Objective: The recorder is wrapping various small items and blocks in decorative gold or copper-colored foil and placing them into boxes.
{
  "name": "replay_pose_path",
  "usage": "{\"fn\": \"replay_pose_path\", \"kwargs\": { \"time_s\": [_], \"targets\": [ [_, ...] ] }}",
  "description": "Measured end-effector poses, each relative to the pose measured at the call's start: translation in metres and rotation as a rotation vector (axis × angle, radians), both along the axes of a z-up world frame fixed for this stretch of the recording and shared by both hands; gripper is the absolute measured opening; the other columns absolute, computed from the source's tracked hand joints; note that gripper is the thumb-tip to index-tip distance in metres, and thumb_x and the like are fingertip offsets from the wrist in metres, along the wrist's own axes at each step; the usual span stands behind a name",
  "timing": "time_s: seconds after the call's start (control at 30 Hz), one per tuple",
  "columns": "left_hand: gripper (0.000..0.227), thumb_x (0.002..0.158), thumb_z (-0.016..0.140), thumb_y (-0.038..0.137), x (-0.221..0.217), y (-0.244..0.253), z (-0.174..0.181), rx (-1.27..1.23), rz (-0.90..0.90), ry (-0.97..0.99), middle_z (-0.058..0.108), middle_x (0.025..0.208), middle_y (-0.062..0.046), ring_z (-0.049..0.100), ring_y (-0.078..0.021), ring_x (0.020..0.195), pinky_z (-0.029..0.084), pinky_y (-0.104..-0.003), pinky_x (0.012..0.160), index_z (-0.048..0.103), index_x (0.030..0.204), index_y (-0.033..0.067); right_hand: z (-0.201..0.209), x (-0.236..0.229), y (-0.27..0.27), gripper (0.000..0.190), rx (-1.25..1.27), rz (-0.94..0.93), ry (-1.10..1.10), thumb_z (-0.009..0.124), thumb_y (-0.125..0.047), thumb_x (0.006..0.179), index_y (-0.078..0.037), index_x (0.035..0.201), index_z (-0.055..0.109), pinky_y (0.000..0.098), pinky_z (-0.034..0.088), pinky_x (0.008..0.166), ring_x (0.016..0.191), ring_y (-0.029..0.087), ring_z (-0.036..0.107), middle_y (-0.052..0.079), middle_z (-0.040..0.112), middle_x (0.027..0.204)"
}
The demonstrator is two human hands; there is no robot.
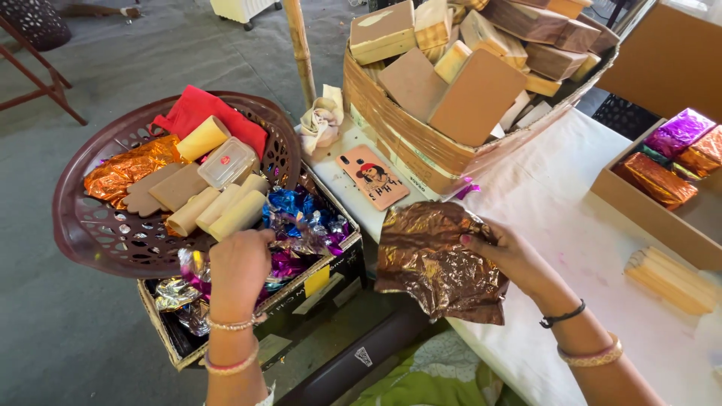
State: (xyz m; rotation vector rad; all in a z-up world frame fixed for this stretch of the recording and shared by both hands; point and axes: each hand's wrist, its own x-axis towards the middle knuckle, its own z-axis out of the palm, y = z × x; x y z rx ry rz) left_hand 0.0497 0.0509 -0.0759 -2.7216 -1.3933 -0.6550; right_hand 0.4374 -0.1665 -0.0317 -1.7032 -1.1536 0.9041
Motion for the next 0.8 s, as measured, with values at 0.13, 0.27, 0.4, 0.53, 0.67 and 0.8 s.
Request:
{"fn": "replay_pose_path", "kwargs": {
  "time_s": [0.13, 0.27, 0.4, 0.53, 0.67, 0.8],
  "targets": [
    [0.022, 0.091, 0.063, 0.028, 0.008, -0.028, 0.005, -0.137, 0.162, 0.109, 0.069, 0.095, -0.016, 0.070, -0.0353, 0.092, 0.058, -0.047, 0.075, 0.072, 0.103, 0.0124, 0.005, 0.015, -0.023, 0.046, -0.069, -0.088, 0.037, 0.070, -0.029, 0.091, -0.005, 0.131, 0.066, 0.0309, 0.052, 0.078, 0.088, 0.011, 0.062, 0.004, 0.074, 0.105],
    [0.044, 0.097, 0.055, 0.046, 0.017, -0.035, 0.001, -0.355, 0.262, 0.177, 0.064, 0.115, -0.023, 0.066, -0.0388, 0.107, 0.055, -0.053, 0.085, 0.064, 0.122, 0.0106, -0.019, 0.058, -0.063, 0.047, -0.018, -0.068, 0.080, 0.070, -0.030, 0.089, -0.005, 0.128, 0.066, 0.0263, 0.053, 0.083, 0.094, 0.007, 0.064, -0.002, 0.075, 0.108],
    [0.065, 0.098, 0.042, 0.059, 0.018, 0.007, -0.046, -0.531, 0.331, 0.269, 0.040, 0.150, -0.024, 0.043, -0.0440, 0.137, 0.039, -0.063, 0.103, 0.046, 0.145, 0.0144, -0.041, 0.078, -0.094, 0.038, -0.062, -0.268, 0.157, 0.070, -0.024, 0.094, 0.001, 0.122, 0.072, 0.0318, 0.048, 0.074, 0.084, 0.013, 0.058, 0.004, 0.072, 0.097],
    [0.063, 0.097, 0.040, 0.056, 0.008, 0.046, -0.077, -0.633, 0.315, 0.297, 0.039, 0.155, -0.021, 0.040, -0.0411, 0.142, 0.034, -0.058, 0.111, 0.048, 0.144, 0.0143, -0.055, 0.093, -0.104, 0.030, -0.036, -0.377, 0.375, 0.069, -0.019, 0.093, 0.001, 0.116, 0.069, 0.0319, 0.056, 0.076, 0.084, 0.012, 0.067, 0.004, 0.075, 0.098],
    [0.055, 0.098, 0.043, 0.048, -0.008, 0.109, -0.146, -0.699, 0.241, 0.296, 0.051, 0.149, -0.020, 0.050, -0.0375, 0.138, 0.039, -0.049, 0.114, 0.062, 0.134, 0.0108, -0.043, 0.090, -0.104, 0.030, 0.072, -0.374, 0.291, 0.070, -0.020, 0.094, 0.001, 0.115, 0.070, 0.0291, 0.055, 0.075, 0.085, 0.009, 0.064, 0.002, 0.073, 0.099],
    [0.055, 0.099, 0.044, 0.049, -0.017, 0.146, -0.199, -0.644, 0.161, 0.389, 0.058, 0.146, -0.020, 0.054, -0.0376, 0.138, 0.038, -0.047, 0.118, 0.069, 0.131, 0.0111, -0.035, 0.094, -0.112, 0.030, 0.106, -0.280, 0.146, 0.071, -0.021, 0.093, -0.001, 0.115, 0.070, 0.0286, 0.053, 0.080, 0.088, 0.006, 0.062, -0.001, 0.073, 0.100]
  ]
}}
